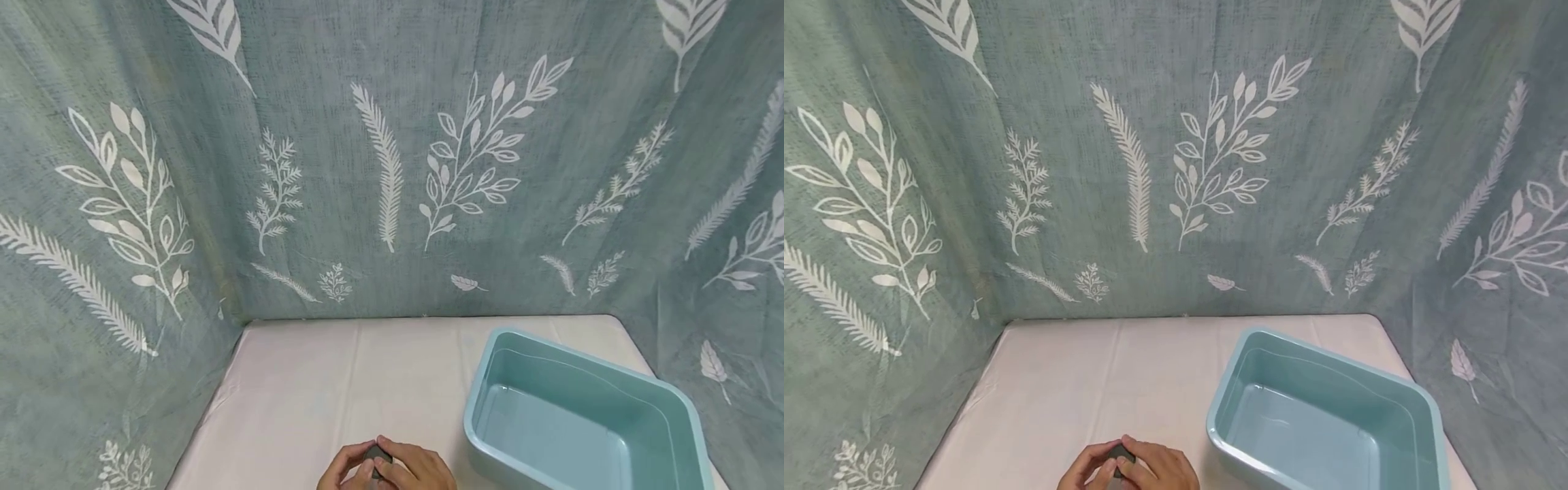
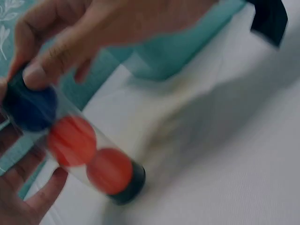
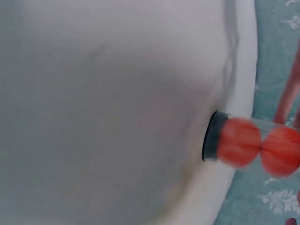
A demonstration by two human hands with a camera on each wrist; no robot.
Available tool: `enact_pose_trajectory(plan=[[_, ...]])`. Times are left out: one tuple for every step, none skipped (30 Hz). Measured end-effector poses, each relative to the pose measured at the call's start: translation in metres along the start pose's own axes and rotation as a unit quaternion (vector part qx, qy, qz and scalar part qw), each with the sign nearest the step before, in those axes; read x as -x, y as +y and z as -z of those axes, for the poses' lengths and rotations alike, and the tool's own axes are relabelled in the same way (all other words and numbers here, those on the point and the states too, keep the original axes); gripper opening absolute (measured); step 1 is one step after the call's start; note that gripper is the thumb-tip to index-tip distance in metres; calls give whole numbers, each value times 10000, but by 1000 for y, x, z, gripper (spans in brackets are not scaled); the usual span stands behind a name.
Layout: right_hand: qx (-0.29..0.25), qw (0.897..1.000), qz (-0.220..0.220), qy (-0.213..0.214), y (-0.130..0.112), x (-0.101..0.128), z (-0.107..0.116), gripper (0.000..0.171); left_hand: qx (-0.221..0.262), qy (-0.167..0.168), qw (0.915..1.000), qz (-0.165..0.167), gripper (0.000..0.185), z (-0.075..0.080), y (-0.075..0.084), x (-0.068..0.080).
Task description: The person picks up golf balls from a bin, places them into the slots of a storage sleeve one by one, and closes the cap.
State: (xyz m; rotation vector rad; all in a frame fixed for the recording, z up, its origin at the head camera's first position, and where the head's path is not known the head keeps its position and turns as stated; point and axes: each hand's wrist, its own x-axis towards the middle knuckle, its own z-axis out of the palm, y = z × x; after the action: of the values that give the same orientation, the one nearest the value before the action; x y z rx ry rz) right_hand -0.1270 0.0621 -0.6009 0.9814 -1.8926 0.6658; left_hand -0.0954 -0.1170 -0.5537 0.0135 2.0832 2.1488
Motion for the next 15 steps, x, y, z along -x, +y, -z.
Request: enact_pose_trajectory(plan=[[-66, 9999, -73, 57, 0, -1, -1, 30, -60, 9, 9999, -120, 39, -1, 0, -1], [-100, 9998, -137, 129, 0, -2, -3, 28, -154, 54, 9996, -234, 37, -2, 0, -2], [-58, 9996, -241, 155, 0, -4, -4, 26, -318, 133, 9987, -371, 35, -3, 0, -4], [-94, 9992, -344, 151, -1, -5, -4, 25, -616, 220, 9964, -534, 32, -4, 0, -5], [-165, 9986, -500, 88, -3, -6, -4, 24, -925, 264, 9930, -691, 30, -5, 0, -6], [-244, 9974, -674, -7, -5, -7, -3, 24, -1273, 292, 9880, -830, 28, -5, 0, -8], [-329, 9955, -882, -121, -8, -10, -2, 23, -1587, 329, 9821, -958, 27, -5, 1, -9], [-422, 9929, -1079, -253, -9, -13, -1, 21, -1904, 385, 9751, -1074, 24, -5, 2, -11], [-523, 9899, -1264, -384, -11, -16, -1, 19, -2193, 437, 9675, -1177, 23, -5, 3, -12], [-638, 9870, -1394, -491, -12, -21, -1, 16, -2449, 493, 9599, -1273, 21, -4, 5, -13], [-740, 9839, -1508, -611, -12, -25, -1, 13, -2686, 529, 9524, -1344, 19, -3, 7, -14], [-837, 9814, -1577, -704, -13, -30, -1, 10, -2876, 592, 9467, -1325, 18, -1, 9, -14], [-948, 9796, -1597, -766, -12, -34, -2, 7, -3036, 646, 9415, -1316, 17, 0, 11, -14], [-1094, 9773, -1616, -824, -12, -39, -2, 4, -3180, 697, 9369, -1277, 15, 2, 14, -14], [-1231, 9751, -1630, -865, -12, -43, -2, 3, -3337, 726, 9317, -1240, 14, 4, 17, -14]])
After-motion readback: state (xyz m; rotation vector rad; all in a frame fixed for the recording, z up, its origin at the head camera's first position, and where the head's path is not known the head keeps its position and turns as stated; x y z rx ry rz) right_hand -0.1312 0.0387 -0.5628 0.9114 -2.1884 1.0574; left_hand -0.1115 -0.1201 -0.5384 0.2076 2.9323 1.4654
